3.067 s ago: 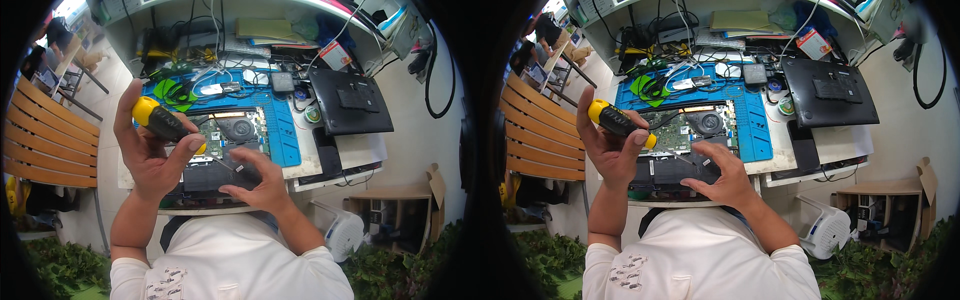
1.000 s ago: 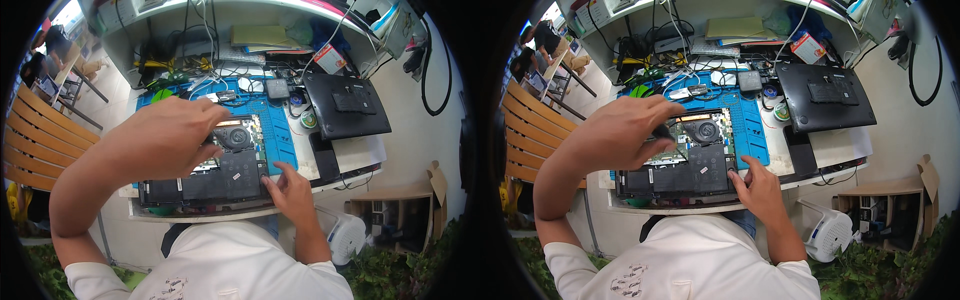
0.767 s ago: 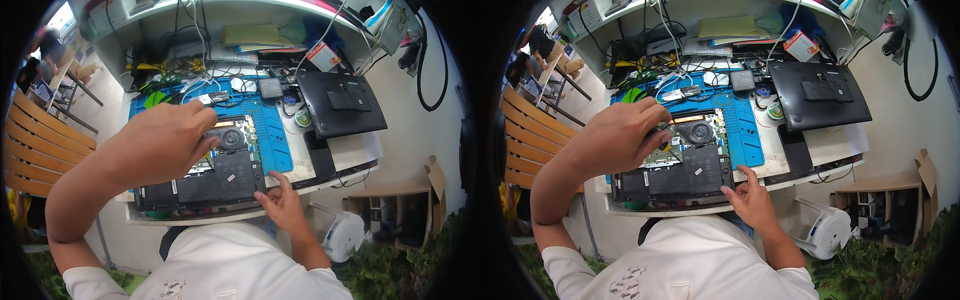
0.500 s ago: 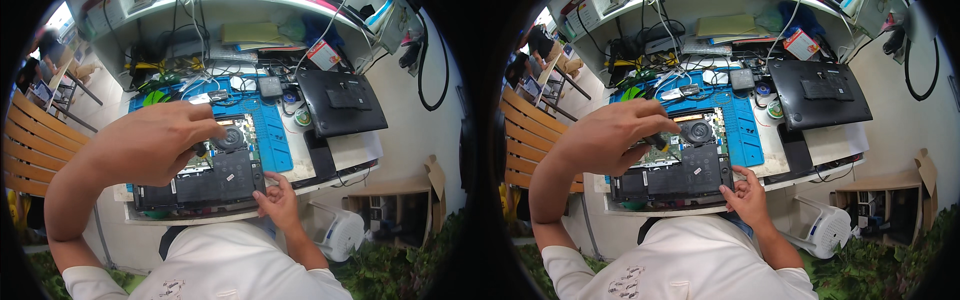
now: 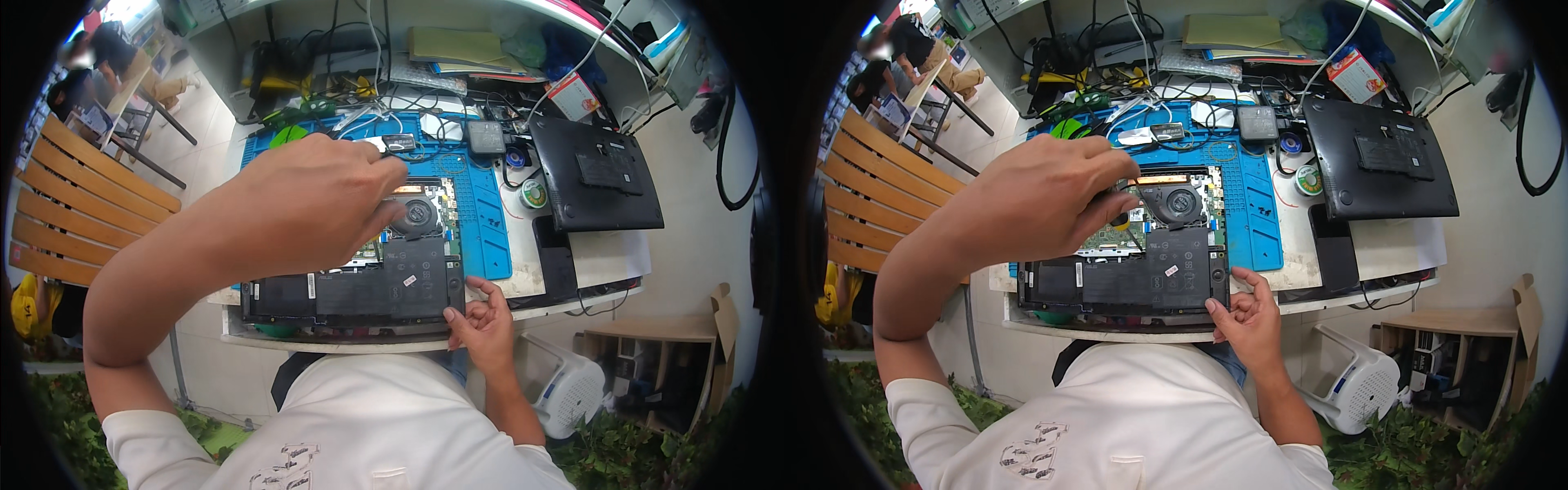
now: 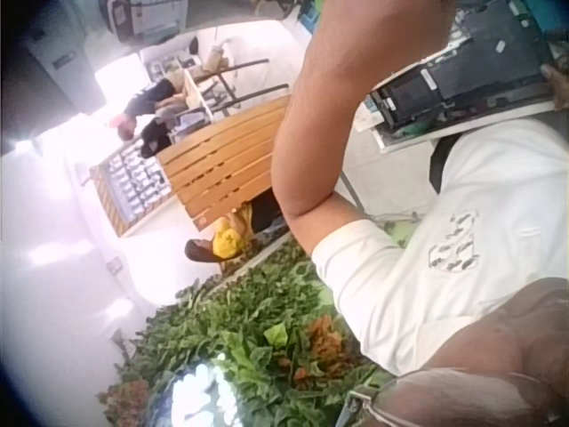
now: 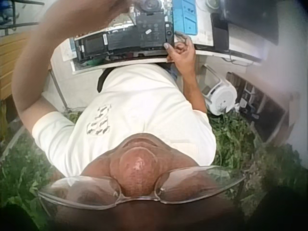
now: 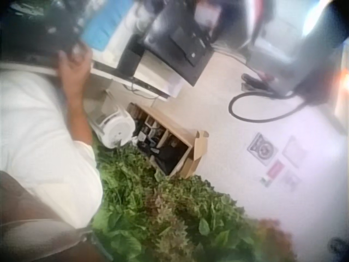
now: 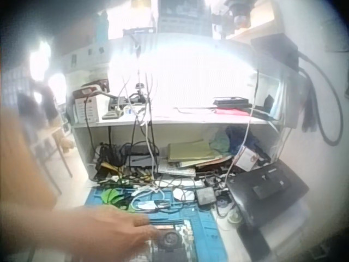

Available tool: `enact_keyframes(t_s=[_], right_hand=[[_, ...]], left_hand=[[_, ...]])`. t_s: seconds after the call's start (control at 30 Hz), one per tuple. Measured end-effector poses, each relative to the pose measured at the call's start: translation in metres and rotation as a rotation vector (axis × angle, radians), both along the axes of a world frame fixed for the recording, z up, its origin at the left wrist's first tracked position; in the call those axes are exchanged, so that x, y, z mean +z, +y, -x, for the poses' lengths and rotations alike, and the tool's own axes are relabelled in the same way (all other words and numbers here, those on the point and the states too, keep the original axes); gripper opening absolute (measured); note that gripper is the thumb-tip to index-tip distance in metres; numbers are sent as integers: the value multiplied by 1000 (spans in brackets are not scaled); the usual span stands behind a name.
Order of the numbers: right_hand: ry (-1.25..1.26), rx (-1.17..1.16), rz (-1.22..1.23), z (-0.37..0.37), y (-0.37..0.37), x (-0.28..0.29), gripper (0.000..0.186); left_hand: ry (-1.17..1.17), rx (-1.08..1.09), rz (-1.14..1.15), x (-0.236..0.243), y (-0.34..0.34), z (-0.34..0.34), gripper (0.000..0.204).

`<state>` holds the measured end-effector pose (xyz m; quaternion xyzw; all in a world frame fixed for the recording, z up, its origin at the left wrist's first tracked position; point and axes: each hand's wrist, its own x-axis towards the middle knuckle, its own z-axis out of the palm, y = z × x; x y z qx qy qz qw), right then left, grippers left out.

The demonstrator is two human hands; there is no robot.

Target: The person connects internal cables to a motherboard, places a battery component into the chassis, and then positions and presses down the back cover of the laptop before using a screwdriver to secure it.

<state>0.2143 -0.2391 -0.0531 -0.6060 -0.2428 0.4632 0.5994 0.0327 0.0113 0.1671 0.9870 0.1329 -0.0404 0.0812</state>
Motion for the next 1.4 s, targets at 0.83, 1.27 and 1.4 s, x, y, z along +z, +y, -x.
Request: enact_keyframes(t_s=[0.83, 1.27, 1.4], right_hand=[[-195, -38, 53, -4, -10, 6, 56], [-1218, 74, 51, -85, 30, 27, 12], [-1362, 234, 37, -86, 36, 29, 8]], left_hand=[[-612, 50, 108, -46, -1, 11, 44], [-903, 11, 196, -100, -5, 36, 82], [-1051, 117, 259, -108, -2, 54, 83]])
